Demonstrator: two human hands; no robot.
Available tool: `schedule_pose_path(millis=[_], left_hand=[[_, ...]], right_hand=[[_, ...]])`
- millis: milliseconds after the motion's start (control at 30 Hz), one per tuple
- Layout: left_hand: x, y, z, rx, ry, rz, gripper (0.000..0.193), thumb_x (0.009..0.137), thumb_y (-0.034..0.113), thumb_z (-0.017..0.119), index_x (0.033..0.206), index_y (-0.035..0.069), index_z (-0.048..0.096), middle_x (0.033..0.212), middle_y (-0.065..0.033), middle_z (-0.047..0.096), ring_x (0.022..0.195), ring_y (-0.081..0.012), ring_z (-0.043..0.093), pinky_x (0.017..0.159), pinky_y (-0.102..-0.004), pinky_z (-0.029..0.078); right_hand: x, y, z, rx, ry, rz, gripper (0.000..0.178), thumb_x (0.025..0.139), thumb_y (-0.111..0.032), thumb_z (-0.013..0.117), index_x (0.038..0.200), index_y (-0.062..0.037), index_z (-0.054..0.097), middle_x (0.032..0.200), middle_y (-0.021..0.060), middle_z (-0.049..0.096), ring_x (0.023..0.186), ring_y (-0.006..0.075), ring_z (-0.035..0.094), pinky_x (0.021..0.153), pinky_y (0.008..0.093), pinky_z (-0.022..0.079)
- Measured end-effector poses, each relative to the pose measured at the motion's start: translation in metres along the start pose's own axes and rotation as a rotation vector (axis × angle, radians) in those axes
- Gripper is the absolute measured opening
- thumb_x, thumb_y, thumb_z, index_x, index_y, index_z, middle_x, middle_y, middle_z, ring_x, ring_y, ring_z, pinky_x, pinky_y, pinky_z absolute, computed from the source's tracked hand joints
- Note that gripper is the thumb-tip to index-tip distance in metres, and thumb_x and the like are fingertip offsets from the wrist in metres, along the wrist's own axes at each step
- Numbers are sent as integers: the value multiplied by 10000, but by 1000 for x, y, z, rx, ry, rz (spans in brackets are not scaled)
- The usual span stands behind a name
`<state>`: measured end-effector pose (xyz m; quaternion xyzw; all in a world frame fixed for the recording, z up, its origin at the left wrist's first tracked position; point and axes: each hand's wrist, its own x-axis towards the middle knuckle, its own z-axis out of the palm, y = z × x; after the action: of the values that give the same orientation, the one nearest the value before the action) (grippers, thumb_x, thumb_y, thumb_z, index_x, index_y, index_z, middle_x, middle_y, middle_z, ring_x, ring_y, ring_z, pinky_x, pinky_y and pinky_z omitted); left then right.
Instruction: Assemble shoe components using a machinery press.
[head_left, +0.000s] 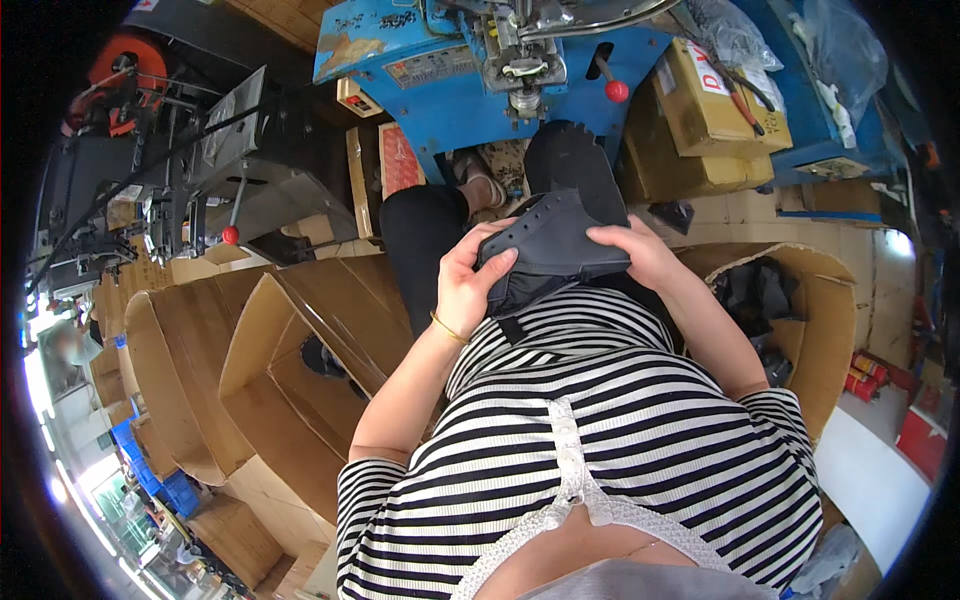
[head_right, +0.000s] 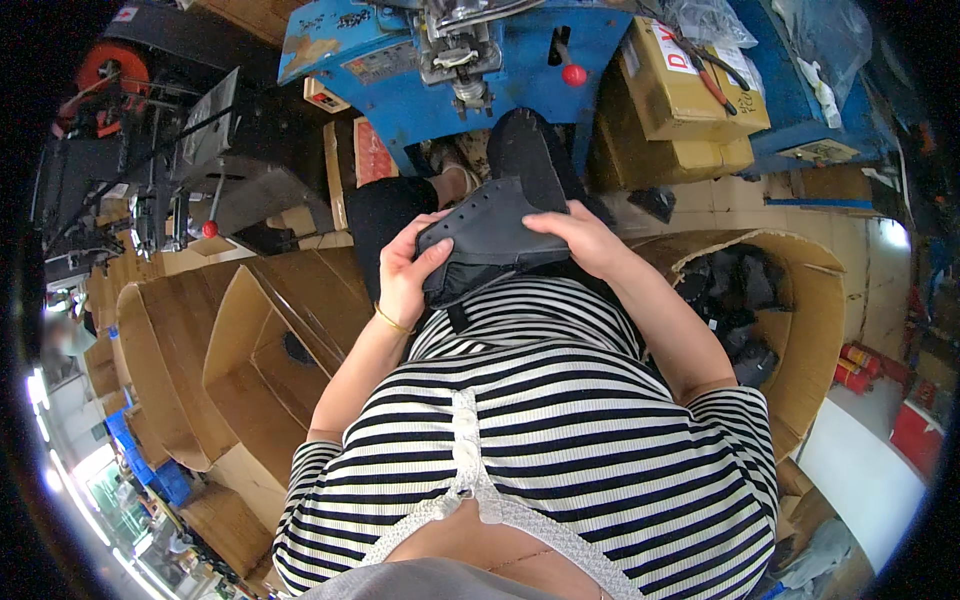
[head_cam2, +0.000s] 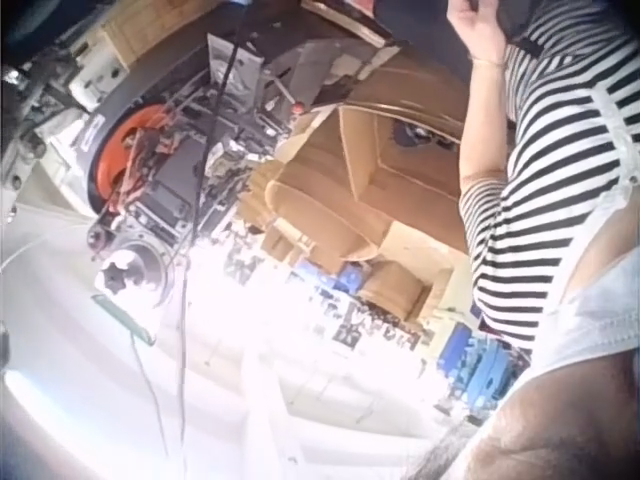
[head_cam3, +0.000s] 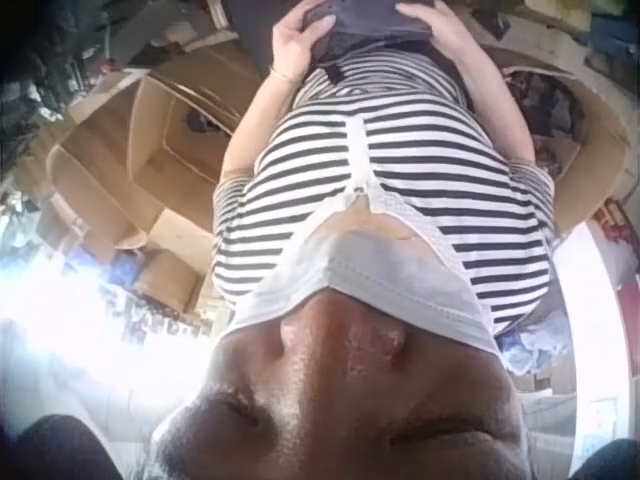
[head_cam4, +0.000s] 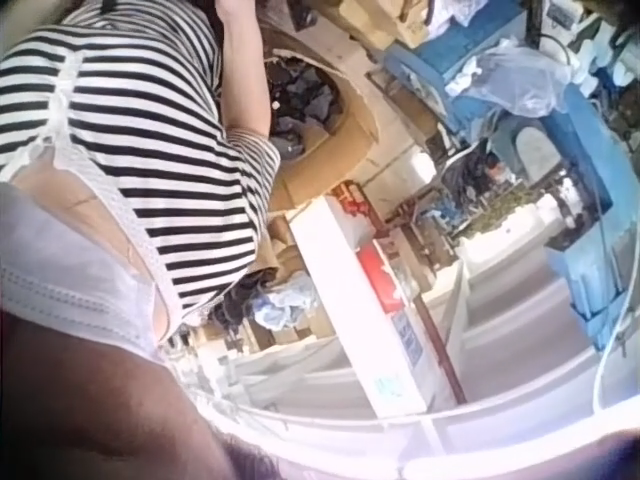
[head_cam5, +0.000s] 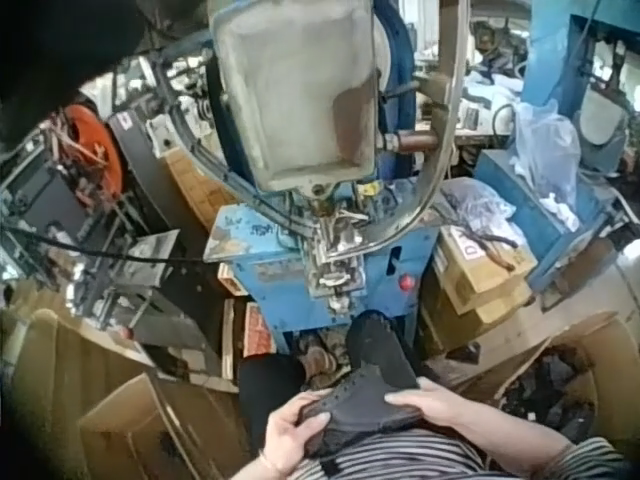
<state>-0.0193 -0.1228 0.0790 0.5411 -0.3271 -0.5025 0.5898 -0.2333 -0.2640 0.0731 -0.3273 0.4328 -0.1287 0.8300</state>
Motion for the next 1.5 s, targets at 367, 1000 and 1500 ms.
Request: schedule_pose_path(millis=[367, 1000, 1500], left_hand=[[25, 30, 19, 301, 0, 225, 335, 943, 182, 531, 1149, -68, 616, 1396, -180, 486, 1291, -251, 452, 1082, -330, 295], [87, 74, 33, 189, 288, 181, 100, 875, 40, 675, 947, -28, 660, 778, -9, 604, 708, -83, 528, 680, -220, 435], [179, 113, 18, 135, 271, 44, 88, 783, 4, 712, 832, -10, 641, 770, -41, 654, 696, -97, 567, 652, -233, 435]], right_hand=[[-6, -32, 17, 390, 245, -331, 191, 834, -91, 614, 984, 23, 636, 966, 102, 659, 894, 198, 633, 836, 336, 494], [5, -78, -7, 364, -169, -182, 200, 810, -113, 579, 954, 14, 634, 945, 102, 674, 875, 211, 659, 844, 367, 531], [33, -110, 23, 754, -167, -176, 254, 858, -165, 503, 978, 28, 617, 987, 158, 685, 891, 274, 662, 886, 386, 505]])
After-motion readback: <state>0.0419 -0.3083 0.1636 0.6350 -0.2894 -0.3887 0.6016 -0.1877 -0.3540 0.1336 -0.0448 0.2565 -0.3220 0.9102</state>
